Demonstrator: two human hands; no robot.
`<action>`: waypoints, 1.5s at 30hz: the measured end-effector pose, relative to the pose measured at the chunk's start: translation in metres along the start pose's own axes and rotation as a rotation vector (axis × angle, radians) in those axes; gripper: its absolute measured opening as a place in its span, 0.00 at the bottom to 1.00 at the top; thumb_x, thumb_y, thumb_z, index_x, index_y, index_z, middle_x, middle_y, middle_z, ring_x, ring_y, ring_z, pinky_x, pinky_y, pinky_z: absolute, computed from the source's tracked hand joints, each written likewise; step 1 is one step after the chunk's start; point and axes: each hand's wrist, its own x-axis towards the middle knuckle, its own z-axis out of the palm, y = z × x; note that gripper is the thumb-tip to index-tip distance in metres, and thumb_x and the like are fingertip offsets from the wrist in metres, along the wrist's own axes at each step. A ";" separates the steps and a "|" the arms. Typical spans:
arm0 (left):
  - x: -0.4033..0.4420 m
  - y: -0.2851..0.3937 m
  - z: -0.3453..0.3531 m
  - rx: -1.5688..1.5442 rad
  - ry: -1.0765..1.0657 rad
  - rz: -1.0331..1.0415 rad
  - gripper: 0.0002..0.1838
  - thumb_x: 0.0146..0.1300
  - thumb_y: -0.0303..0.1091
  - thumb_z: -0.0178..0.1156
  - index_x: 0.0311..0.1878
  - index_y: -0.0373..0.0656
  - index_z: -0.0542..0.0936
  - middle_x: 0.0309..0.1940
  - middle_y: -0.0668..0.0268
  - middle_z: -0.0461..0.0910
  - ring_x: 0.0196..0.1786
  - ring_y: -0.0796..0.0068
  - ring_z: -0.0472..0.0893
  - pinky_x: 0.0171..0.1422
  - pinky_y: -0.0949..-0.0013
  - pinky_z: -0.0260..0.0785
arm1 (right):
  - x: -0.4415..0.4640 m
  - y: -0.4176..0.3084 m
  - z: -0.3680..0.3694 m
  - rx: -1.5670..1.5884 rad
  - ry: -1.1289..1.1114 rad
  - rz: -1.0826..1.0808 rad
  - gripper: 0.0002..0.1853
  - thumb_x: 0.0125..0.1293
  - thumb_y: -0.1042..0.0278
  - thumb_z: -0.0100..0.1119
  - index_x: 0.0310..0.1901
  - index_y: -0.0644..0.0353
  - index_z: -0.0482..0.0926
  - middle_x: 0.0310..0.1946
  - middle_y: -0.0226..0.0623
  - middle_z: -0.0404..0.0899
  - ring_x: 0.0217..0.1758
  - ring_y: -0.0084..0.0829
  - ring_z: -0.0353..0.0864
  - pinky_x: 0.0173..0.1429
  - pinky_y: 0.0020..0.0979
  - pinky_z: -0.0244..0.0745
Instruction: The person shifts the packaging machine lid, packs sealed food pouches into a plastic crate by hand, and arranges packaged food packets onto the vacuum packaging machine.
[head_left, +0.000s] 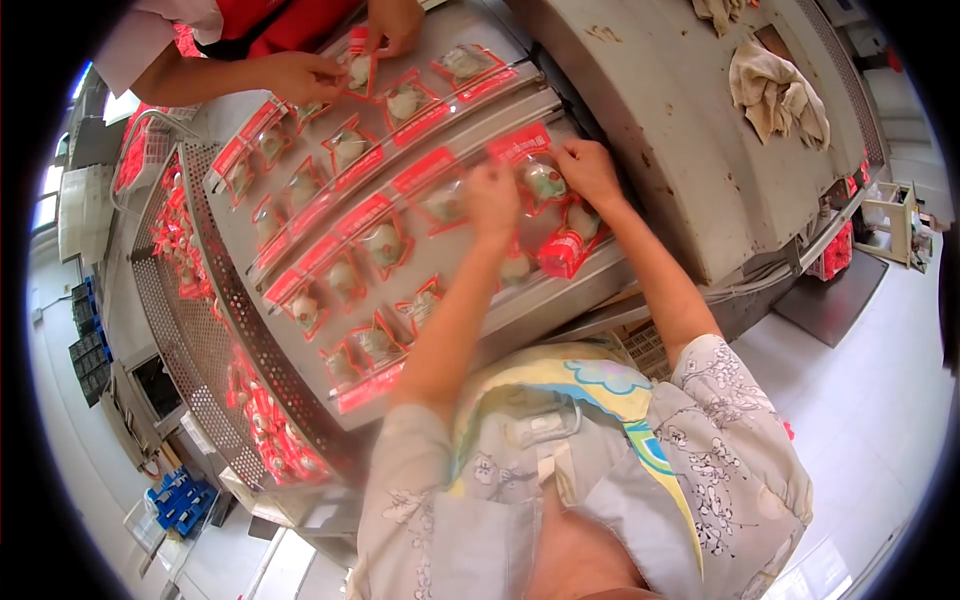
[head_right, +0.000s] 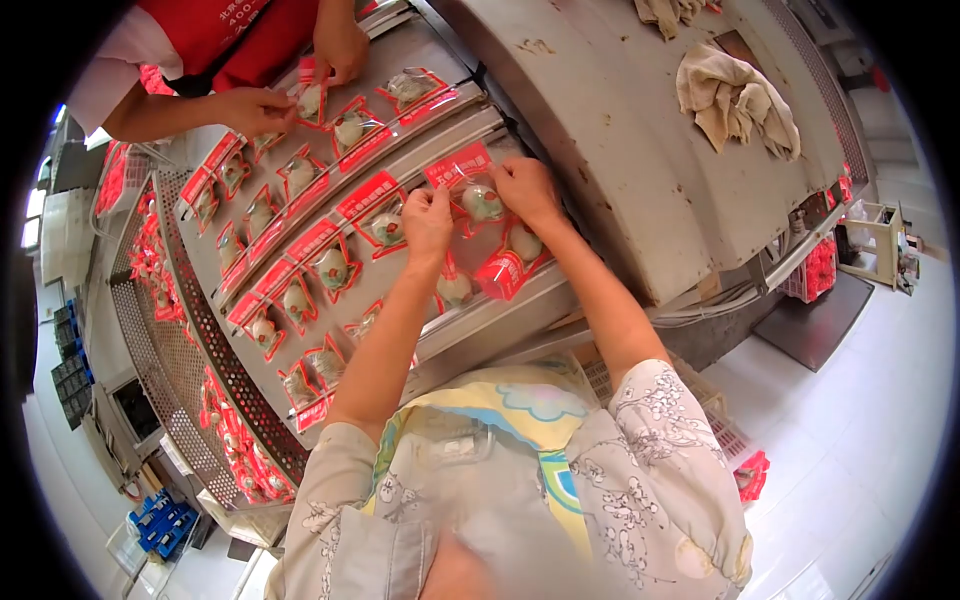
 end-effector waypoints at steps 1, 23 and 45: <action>0.001 -0.002 0.000 0.015 -0.033 -0.043 0.11 0.66 0.35 0.56 0.35 0.35 0.74 0.27 0.63 0.79 0.29 0.75 0.80 0.30 0.71 0.76 | 0.001 -0.004 -0.003 -0.046 -0.052 0.037 0.17 0.61 0.53 0.57 0.30 0.61 0.84 0.22 0.49 0.79 0.25 0.42 0.77 0.33 0.37 0.71; -0.074 0.064 -0.039 0.050 -0.074 0.132 0.29 0.62 0.33 0.60 0.64 0.33 0.65 0.57 0.53 0.75 0.61 0.65 0.74 0.63 0.62 0.66 | 0.018 -0.029 0.017 0.087 0.080 -0.051 0.13 0.60 0.57 0.62 0.31 0.60 0.83 0.24 0.41 0.82 0.28 0.40 0.82 0.35 0.38 0.73; -0.088 0.027 -0.171 0.272 -0.485 -0.360 0.11 0.63 0.37 0.61 0.37 0.38 0.82 0.25 0.68 0.80 0.27 0.80 0.78 0.32 0.73 0.72 | -0.172 -0.057 0.036 0.495 -1.023 0.623 0.25 0.69 0.43 0.51 0.41 0.63 0.79 0.29 0.38 0.84 0.25 0.23 0.81 0.26 0.24 0.73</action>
